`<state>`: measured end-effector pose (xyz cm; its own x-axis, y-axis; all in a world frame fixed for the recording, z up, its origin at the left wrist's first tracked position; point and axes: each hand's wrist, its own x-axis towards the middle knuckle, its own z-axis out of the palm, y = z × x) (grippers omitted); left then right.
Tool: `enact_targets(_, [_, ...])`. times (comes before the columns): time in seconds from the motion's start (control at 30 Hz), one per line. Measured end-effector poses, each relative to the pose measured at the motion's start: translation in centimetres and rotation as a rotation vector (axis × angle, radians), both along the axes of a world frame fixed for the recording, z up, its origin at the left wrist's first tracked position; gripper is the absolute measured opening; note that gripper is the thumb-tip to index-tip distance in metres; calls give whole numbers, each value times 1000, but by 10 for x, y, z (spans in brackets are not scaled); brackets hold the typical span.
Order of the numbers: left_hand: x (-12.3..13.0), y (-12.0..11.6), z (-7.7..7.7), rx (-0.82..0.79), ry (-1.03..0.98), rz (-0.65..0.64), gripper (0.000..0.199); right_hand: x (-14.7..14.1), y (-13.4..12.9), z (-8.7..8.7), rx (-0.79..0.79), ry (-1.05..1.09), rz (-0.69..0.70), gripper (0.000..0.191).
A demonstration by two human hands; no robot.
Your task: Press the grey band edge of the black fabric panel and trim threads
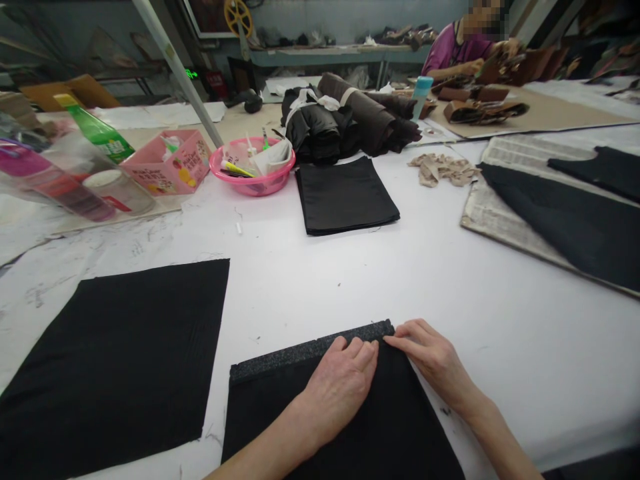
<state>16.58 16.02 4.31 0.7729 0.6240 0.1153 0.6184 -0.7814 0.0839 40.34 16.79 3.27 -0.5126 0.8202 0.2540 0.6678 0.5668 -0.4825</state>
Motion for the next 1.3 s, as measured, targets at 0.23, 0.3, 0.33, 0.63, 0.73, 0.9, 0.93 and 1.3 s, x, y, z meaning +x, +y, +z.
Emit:
enact_targets(0.23, [1,2,1,-15,-3,-10,40,-2,-1,0,-37,3,19,29])
enact_targets(0.3, [2,2,0,-20,0,-6,41,0,0,-1,-44,24,14,28])
enact_targets(0.33, [3,2,-1,-23,2,-7,42,2,0,-1,-49,34,3,28])
enact_targets(0.63, [2,2,-2,-39,-40,-9,44,13,-3,3,-33,55,-123,26])
enact_targets(0.73, [2,2,-2,-38,-53,3,43,9,-4,2,-10,9,-92,27])
enact_targets(0.9, [2,1,-1,-53,-58,6,42,6,-4,0,42,-44,-72,28])
enact_targets(0.93, [1,1,0,-56,-58,5,42,6,-5,-1,48,-50,-71,27])
enact_targets(1.3, [7,2,2,2,-17,-5,31,10,-6,-7,92,-78,-46,29])
